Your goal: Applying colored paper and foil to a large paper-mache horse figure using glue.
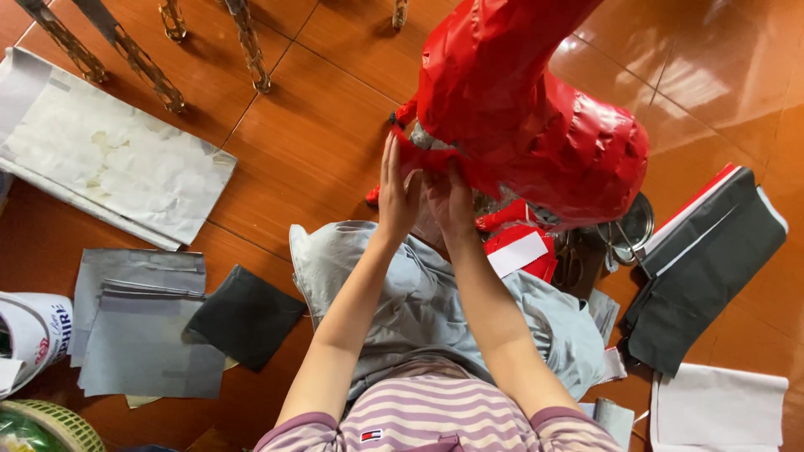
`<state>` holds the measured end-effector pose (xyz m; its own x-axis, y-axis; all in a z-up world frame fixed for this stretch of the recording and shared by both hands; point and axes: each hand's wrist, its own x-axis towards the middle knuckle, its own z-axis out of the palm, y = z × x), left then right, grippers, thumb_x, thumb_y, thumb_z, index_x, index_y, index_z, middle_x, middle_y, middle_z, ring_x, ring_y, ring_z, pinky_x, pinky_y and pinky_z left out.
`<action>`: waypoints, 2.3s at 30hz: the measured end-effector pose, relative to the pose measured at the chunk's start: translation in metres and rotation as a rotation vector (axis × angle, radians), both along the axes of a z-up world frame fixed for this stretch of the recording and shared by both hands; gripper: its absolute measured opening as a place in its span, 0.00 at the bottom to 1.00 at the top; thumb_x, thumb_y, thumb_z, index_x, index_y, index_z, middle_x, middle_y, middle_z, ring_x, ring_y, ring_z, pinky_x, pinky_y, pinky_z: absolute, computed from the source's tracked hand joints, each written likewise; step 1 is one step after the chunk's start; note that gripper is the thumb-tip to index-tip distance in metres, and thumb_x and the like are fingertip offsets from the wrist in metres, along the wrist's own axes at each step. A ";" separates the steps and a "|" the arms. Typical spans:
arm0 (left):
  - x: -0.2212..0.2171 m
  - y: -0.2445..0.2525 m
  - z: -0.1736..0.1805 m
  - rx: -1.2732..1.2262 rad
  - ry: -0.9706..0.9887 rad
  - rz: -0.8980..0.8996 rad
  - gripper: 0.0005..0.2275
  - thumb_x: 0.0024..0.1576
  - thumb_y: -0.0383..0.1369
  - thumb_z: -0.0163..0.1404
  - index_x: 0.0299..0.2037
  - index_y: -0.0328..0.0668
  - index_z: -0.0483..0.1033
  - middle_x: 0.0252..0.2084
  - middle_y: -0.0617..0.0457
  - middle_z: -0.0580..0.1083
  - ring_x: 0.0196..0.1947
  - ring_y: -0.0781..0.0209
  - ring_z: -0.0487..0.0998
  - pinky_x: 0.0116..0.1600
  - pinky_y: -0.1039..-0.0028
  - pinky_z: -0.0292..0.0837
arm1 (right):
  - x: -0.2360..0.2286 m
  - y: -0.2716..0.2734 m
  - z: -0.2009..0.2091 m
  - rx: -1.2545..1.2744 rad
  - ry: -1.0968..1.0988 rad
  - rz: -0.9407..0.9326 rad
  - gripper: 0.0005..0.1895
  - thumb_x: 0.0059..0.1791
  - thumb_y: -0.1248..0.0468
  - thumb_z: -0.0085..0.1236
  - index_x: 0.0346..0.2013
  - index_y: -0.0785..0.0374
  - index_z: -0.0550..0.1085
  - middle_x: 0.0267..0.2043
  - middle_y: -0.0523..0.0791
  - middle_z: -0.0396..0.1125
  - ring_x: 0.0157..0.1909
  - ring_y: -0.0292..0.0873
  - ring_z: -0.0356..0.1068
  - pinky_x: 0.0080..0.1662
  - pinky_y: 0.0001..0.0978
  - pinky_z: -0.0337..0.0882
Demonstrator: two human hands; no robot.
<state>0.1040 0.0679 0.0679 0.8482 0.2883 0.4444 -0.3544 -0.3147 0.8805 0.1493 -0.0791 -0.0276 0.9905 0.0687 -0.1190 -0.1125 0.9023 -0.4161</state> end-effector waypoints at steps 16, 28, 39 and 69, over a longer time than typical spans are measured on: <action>0.051 0.007 -0.050 -0.020 0.071 -0.210 0.26 0.55 0.29 0.62 0.63 0.36 0.65 0.58 0.40 0.73 0.58 0.45 0.76 0.60 0.63 0.73 | 0.079 0.003 -0.058 -0.122 -0.131 0.231 0.16 0.57 0.61 0.55 0.59 0.61 0.71 0.56 0.43 0.69 0.57 0.42 0.69 0.58 0.36 0.70; 0.065 -0.007 -0.077 0.085 0.107 -0.069 0.17 0.56 0.34 0.61 0.49 0.38 0.68 0.40 0.39 0.75 0.40 0.37 0.78 0.42 0.57 0.73 | 0.006 0.023 0.017 -1.008 0.078 -0.071 0.16 0.64 0.58 0.47 0.50 0.73 0.71 0.49 0.54 0.67 0.50 0.49 0.66 0.54 0.43 0.65; 0.070 0.010 -0.094 0.226 0.092 -0.195 0.13 0.58 0.32 0.55 0.49 0.38 0.69 0.43 0.39 0.76 0.46 0.36 0.75 0.51 0.52 0.71 | 0.006 0.072 0.088 -1.448 -0.409 -0.188 0.29 0.57 0.55 0.56 0.65 0.71 0.61 0.59 0.58 0.67 0.61 0.55 0.69 0.60 0.43 0.69; -0.032 0.019 0.040 0.217 -0.114 -0.028 0.08 0.46 0.23 0.64 0.34 0.39 0.81 0.58 0.44 0.73 0.61 0.46 0.68 0.65 0.61 0.65 | -0.043 0.092 0.052 -1.085 -0.257 -0.585 0.21 0.56 0.65 0.55 0.62 0.63 0.64 0.61 0.46 0.62 0.61 0.44 0.66 0.63 0.35 0.69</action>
